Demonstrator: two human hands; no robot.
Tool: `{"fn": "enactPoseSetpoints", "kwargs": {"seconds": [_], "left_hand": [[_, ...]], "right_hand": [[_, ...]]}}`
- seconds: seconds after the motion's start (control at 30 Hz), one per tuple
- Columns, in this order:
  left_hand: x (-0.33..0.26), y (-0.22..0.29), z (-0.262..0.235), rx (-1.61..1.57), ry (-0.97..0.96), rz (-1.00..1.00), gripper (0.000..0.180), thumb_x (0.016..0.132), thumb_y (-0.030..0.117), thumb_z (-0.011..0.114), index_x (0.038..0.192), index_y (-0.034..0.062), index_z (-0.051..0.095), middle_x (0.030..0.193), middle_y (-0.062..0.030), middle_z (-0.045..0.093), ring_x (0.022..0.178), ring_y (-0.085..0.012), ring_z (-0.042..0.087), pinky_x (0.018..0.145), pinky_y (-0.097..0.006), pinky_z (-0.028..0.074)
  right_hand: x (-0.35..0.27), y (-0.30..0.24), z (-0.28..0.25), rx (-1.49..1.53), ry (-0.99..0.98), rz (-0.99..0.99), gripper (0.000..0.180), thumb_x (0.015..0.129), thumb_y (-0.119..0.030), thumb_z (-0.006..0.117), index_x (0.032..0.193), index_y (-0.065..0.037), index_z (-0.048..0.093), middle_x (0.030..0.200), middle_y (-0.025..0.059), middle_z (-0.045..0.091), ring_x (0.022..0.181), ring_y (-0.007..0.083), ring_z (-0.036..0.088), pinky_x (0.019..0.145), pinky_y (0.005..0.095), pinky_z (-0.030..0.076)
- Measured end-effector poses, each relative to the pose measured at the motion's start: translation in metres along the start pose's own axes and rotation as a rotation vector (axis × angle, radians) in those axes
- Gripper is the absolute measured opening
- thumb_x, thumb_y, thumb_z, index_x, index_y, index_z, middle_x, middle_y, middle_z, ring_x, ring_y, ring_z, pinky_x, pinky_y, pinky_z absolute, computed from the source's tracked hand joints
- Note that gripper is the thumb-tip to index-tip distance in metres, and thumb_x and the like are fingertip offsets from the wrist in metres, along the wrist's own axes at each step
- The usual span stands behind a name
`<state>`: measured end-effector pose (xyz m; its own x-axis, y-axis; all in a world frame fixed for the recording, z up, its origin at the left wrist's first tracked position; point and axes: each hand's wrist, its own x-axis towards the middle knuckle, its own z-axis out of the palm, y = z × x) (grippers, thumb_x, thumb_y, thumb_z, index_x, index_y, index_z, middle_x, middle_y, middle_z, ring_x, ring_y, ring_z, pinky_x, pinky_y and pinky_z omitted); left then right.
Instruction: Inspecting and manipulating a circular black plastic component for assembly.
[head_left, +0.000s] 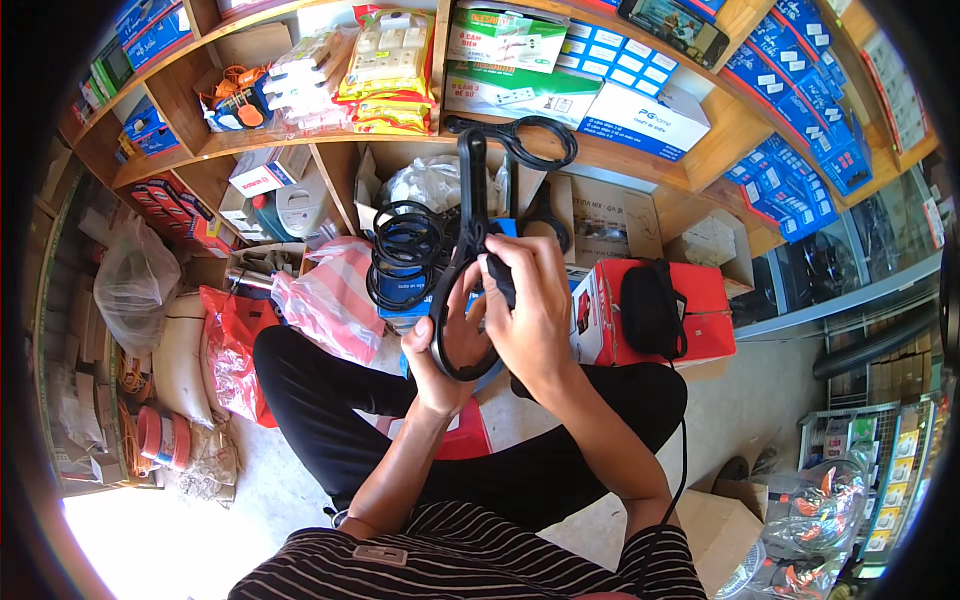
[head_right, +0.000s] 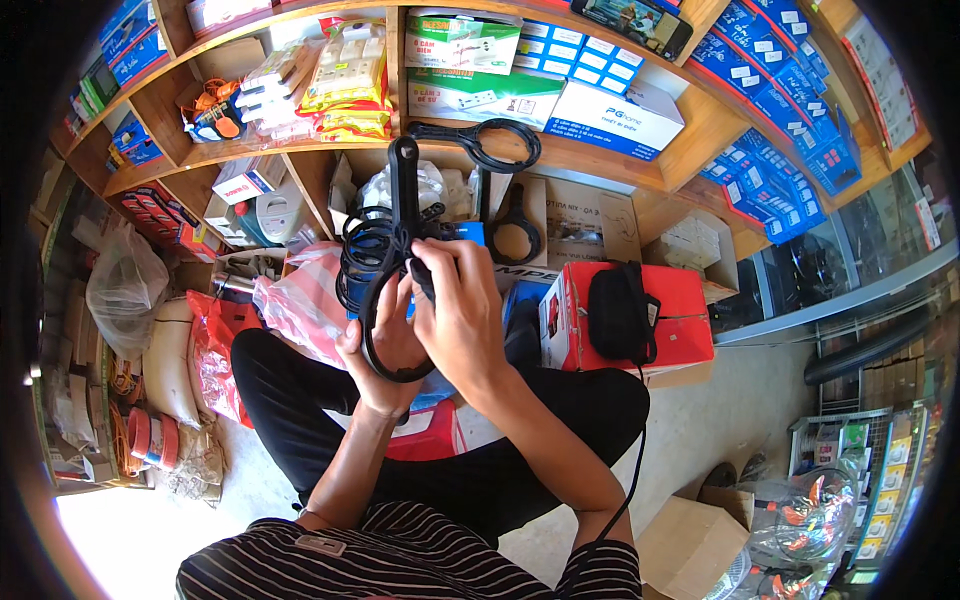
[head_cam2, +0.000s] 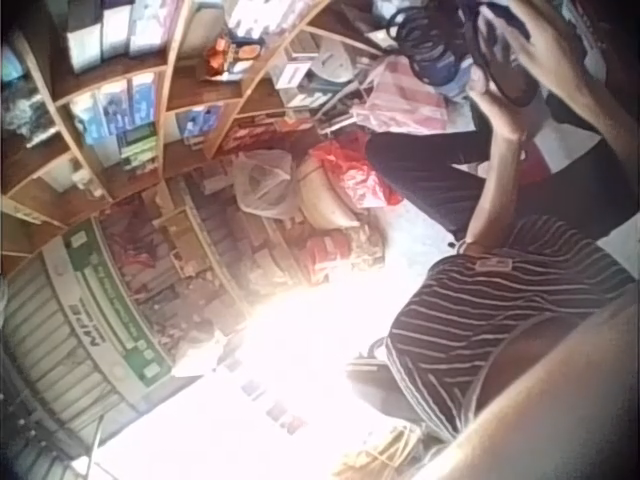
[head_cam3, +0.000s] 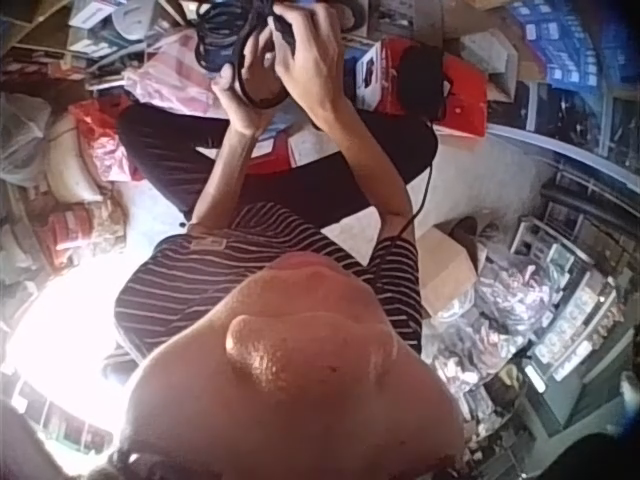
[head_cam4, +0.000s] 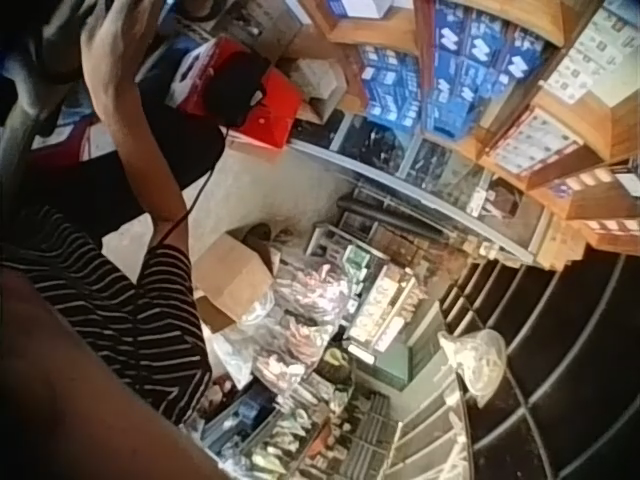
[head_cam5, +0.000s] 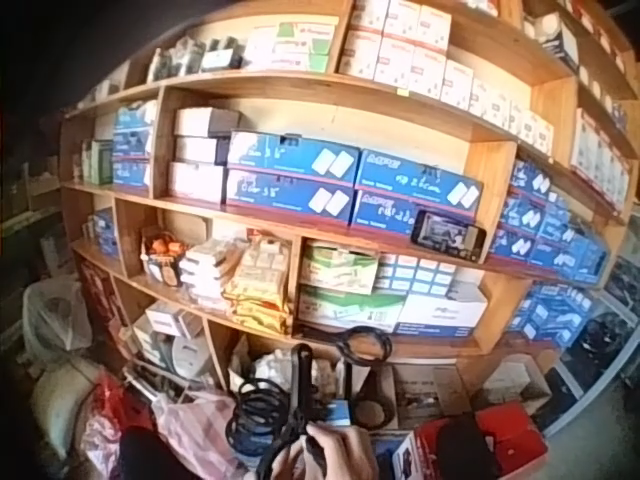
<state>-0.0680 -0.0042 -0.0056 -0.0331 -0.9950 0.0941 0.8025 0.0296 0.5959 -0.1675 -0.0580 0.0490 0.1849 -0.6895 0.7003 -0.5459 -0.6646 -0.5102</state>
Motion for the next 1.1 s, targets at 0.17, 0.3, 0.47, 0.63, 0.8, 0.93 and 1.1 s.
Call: {"fn": "enactPoseSetpoints", "kwargs": {"seconds": [0.17,0.3,0.47,0.63,0.8,0.93,1.1], "left_hand": [[-0.003,-0.007,-0.019,-0.121,0.147,0.004,0.084,0.098,0.064,0.044,0.159,0.0063,0.036,0.159,-0.0135,0.044,0.148,-0.0259,0.040,0.124,-0.040,0.026],[0.004,-0.007,-0.028,-0.078,0.148,0.089,0.083,0.101,0.065,0.036,0.160,0.0075,0.033,0.163,-0.0180,0.038,0.144,-0.0329,0.045,0.121,-0.045,0.032],[0.007,0.009,-0.029,-0.249,0.176,0.037,0.078,0.100,0.070,0.032,0.164,0.0257,0.026,0.167,-0.0145,0.030,0.138,-0.0459,0.048,0.103,-0.072,0.041],[0.009,0.018,-0.040,-0.371,0.126,0.033,0.083,0.096,0.073,0.039,0.163,0.0259,0.029,0.164,-0.0164,0.033,0.137,-0.0500,0.048,0.106,-0.072,0.039],[0.014,0.025,-0.048,-0.506,0.176,-0.039,0.083,0.094,0.071,0.049,0.160,0.0251,0.033,0.165,-0.0193,0.032,0.140,-0.0558,0.041,0.111,-0.070,0.037],[0.015,0.036,-0.039,-0.489,0.233,-0.038,0.080,0.092,0.072,0.051,0.157,0.0268,0.038,0.159,-0.0206,0.038,0.134,-0.0542,0.047,0.108,-0.062,0.042],[0.015,0.035,-0.032,-0.508,0.228,-0.060,0.079,0.092,0.071,0.053,0.156,0.0274,0.040,0.150,-0.0196,0.046,0.131,-0.0524,0.050,0.106,-0.062,0.043]], "right_hand": [[-0.015,-0.017,0.010,0.192,-0.081,-0.025,0.028,0.084,0.005,0.074,0.110,0.001,0.066,0.101,0.0166,0.064,0.089,0.0343,0.065,0.077,0.0418,0.052],[-0.022,-0.022,0.008,0.238,-0.210,-0.077,0.034,0.080,0.005,0.076,0.112,0.000,0.067,0.103,0.0149,0.064,0.090,0.0341,0.065,0.077,0.0410,0.054],[-0.026,-0.024,0.009,0.242,-0.434,-0.248,0.041,0.073,-0.007,0.083,0.112,-0.006,0.070,0.100,0.0065,0.063,0.095,0.0276,0.064,0.081,0.0399,0.054],[-0.025,-0.019,0.003,0.070,-0.665,-0.345,0.035,0.073,-0.002,0.074,0.107,-0.006,0.076,0.108,0.0030,0.066,0.107,0.0220,0.062,0.091,0.0359,0.055],[-0.015,-0.002,-0.016,0.037,-0.750,-0.323,0.030,0.074,0.000,0.072,0.103,-0.006,0.077,0.113,0.0020,0.067,0.109,0.0231,0.062,0.094,0.0361,0.055],[-0.006,0.010,-0.030,-0.013,-0.756,-0.253,0.024,0.078,-0.001,0.067,0.100,-0.007,0.075,0.109,0.0017,0.065,0.107,0.0237,0.061,0.092,0.0360,0.054],[-0.001,0.018,-0.036,-0.041,-0.689,-0.262,0.025,0.079,-0.003,0.067,0.101,-0.008,0.076,0.111,0.0018,0.067,0.105,0.0237,0.061,0.095,0.0354,0.053]]}}
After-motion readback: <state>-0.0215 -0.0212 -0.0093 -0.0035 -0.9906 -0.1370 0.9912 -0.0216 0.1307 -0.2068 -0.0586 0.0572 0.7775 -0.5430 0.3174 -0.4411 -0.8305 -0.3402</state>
